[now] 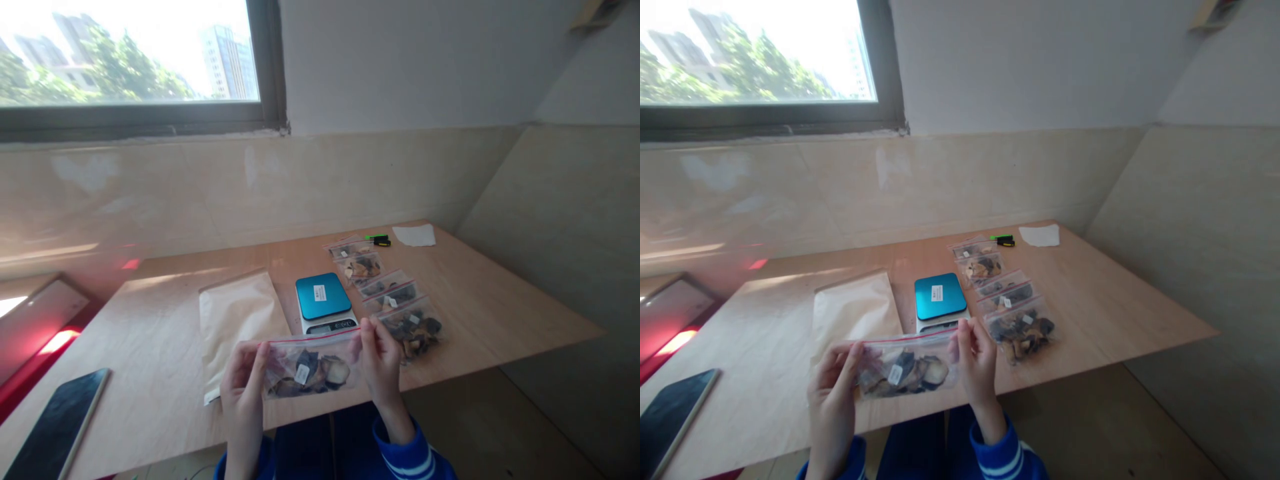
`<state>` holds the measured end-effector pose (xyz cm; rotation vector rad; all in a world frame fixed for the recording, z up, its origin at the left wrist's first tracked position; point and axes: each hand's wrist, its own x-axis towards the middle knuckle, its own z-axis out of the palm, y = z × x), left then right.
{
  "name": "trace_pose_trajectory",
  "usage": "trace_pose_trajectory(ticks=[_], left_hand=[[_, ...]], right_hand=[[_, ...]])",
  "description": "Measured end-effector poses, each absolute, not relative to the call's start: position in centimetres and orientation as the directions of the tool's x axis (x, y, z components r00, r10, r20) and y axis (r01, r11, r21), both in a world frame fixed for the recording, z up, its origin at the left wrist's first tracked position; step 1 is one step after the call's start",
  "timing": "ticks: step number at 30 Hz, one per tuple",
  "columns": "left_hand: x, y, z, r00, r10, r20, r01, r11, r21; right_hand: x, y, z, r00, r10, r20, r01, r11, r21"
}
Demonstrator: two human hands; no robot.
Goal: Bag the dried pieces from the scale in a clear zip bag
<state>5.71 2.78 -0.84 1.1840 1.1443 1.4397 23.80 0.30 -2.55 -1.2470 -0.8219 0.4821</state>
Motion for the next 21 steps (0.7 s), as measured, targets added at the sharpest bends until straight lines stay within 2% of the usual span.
trace_pose_trajectory(ticks=[6, 11, 14, 18, 21], left_hand=[[5.2, 2.6, -1.7, -0.19, 0.974, 0.126, -0.169, -0.159, 0.973], [5.4, 2.6, -0.8, -0.276, 0.953, 0.126, -0.195, -0.184, 0.963], [5.4, 2.7, -0.2, -0.317, 0.944, 0.087, -0.245, -0.17, 0.954], [5.1, 2.6, 0.1, -0.361, 0.93, 0.066, -0.307, -0.186, 0.933], [4.8, 2.0, 0.0, -0.322, 0.939, 0.119, -0.259, -0.208, 0.943]], right_hand=[[24.0, 0.6, -2.4, 0.536, 0.774, 0.337, 0.203, 0.269, -0.941], [24.1, 0.8, -2.8, 0.431, 0.834, 0.344, 0.3, 0.227, -0.926], [24.0, 0.8, -3.0, 0.365, 0.849, 0.383, 0.356, 0.254, -0.9], [23.8, 0.7, -2.6, 0.299, 0.804, 0.514, 0.495, 0.329, -0.804], [23.2, 0.3, -1.6, 0.26, 0.728, 0.634, 0.628, 0.372, -0.684]])
